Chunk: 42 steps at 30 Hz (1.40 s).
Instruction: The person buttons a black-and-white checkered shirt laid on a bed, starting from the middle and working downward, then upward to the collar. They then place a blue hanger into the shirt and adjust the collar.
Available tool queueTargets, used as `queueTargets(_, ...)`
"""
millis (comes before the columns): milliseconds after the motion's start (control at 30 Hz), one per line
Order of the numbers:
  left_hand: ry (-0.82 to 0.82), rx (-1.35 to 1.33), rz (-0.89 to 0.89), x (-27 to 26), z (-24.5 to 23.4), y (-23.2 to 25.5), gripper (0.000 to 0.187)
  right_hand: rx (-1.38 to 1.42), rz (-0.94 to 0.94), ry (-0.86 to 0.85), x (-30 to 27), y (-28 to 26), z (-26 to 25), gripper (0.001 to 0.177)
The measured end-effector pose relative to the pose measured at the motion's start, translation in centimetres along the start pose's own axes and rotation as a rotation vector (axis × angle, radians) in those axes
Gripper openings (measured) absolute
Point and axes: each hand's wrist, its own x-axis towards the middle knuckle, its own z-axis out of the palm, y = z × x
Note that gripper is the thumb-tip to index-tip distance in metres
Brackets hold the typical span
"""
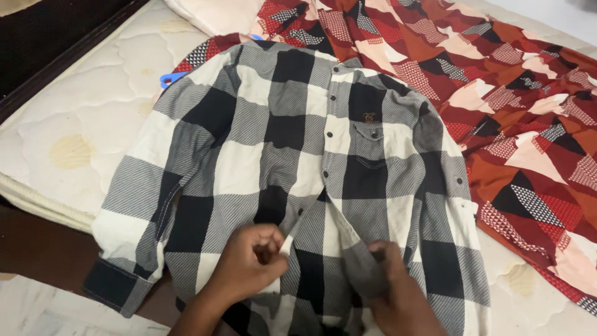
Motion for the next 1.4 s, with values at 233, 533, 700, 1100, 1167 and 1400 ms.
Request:
queueTargets(233, 0.225, 0.326, 0.287, -0.3, 0.8, 0.3, 0.012, 0.023, 0.107, 0.07, -0.4, -2.1, -0.2, 0.065)
queueTargets(533, -0.128, 0.434, -0.251, -1.3, 1.2, 5.4, 0.035, -0.128, 0.324, -0.242, -0.7, -2.4, 0.2, 0.098)
queueTargets(700, -0.218, 0.583, -0.34, -1.9, 0.5, 6.6, 0.067, -0.234, 0.195, -0.203, -0.9, -0.5, 0.2, 0.1)
queueTargets(1100, -0.788, 0.029, -0.407, -2.7, -2.4, 0.4, 0.1, -0.296, 0.482, -0.46, -1.9, -2.7, 0.1, 0.065)
queueTargets(1167, -0.853, -0.014, -0.439, -2.6, -2.3, 0.0, 0.1, -0.317, 0.481, -0.503, -1.6, -2.5, 0.9, 0.055)
queueTargets(1400, -0.438, 0.059, -0.293, -1.6, -0.2, -0.9, 0.042, -0.274, 0.36, -0.357, -1.0, -2.8, 1.1, 0.025)
